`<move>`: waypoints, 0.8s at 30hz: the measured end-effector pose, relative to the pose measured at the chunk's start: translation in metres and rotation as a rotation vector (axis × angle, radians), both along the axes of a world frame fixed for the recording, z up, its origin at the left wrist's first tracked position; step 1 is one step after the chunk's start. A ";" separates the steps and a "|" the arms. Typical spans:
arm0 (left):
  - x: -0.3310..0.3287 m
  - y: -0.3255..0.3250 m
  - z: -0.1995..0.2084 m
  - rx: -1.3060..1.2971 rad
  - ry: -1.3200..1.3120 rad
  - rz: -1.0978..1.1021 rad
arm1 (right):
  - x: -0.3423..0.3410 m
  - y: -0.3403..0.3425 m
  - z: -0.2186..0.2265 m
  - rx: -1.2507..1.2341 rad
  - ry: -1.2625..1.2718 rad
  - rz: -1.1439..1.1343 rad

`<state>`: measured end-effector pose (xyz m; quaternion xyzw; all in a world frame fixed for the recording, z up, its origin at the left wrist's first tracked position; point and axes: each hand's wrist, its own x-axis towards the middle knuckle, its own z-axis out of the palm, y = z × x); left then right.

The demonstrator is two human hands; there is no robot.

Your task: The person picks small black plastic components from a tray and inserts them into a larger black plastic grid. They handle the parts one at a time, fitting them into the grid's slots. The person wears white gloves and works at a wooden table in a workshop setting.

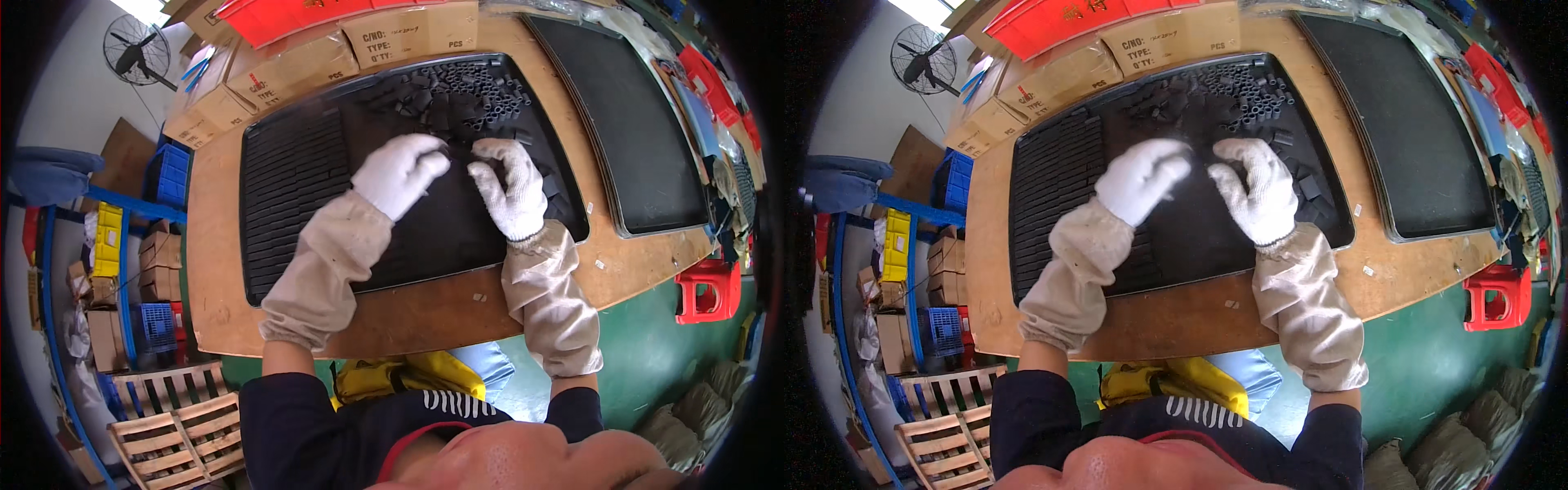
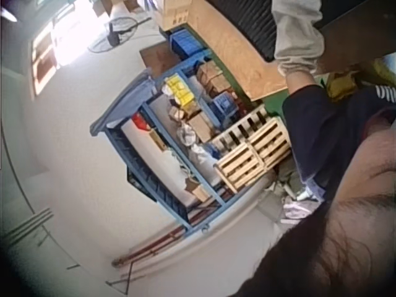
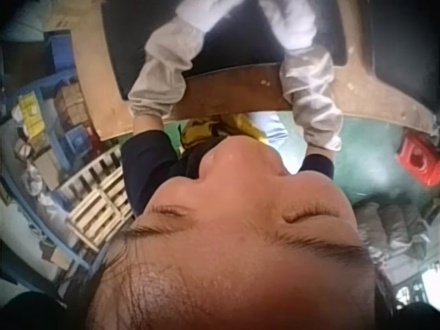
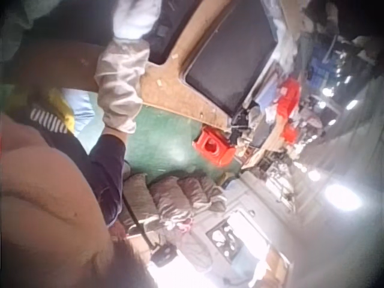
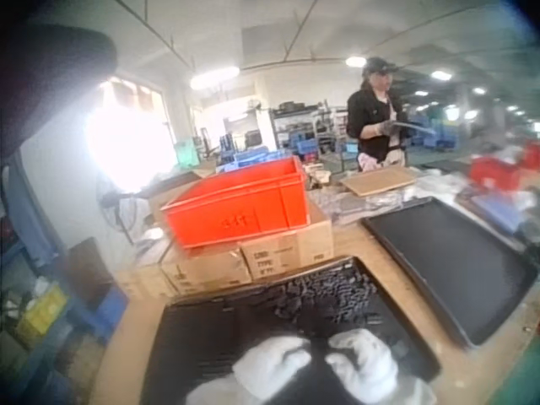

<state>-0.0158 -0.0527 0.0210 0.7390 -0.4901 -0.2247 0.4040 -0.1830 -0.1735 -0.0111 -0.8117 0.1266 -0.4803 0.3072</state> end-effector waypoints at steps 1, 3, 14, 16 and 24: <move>0.017 0.002 -0.002 -0.044 -0.268 0.030 | 0.000 0.000 -0.003 0.023 0.013 -0.030; 0.055 -0.001 0.013 0.045 -0.575 0.213 | -0.001 -0.002 -0.001 -0.019 0.024 -0.023; 0.207 -0.016 -0.020 0.494 -0.919 0.336 | -0.002 0.000 0.003 -0.116 0.095 -0.052; 0.210 -0.020 -0.024 0.568 -0.948 0.296 | -0.002 -0.001 0.002 -0.118 0.106 -0.051; 0.197 -0.034 -0.029 0.607 -0.885 0.485 | -0.002 -0.003 -0.001 -0.165 0.105 -0.043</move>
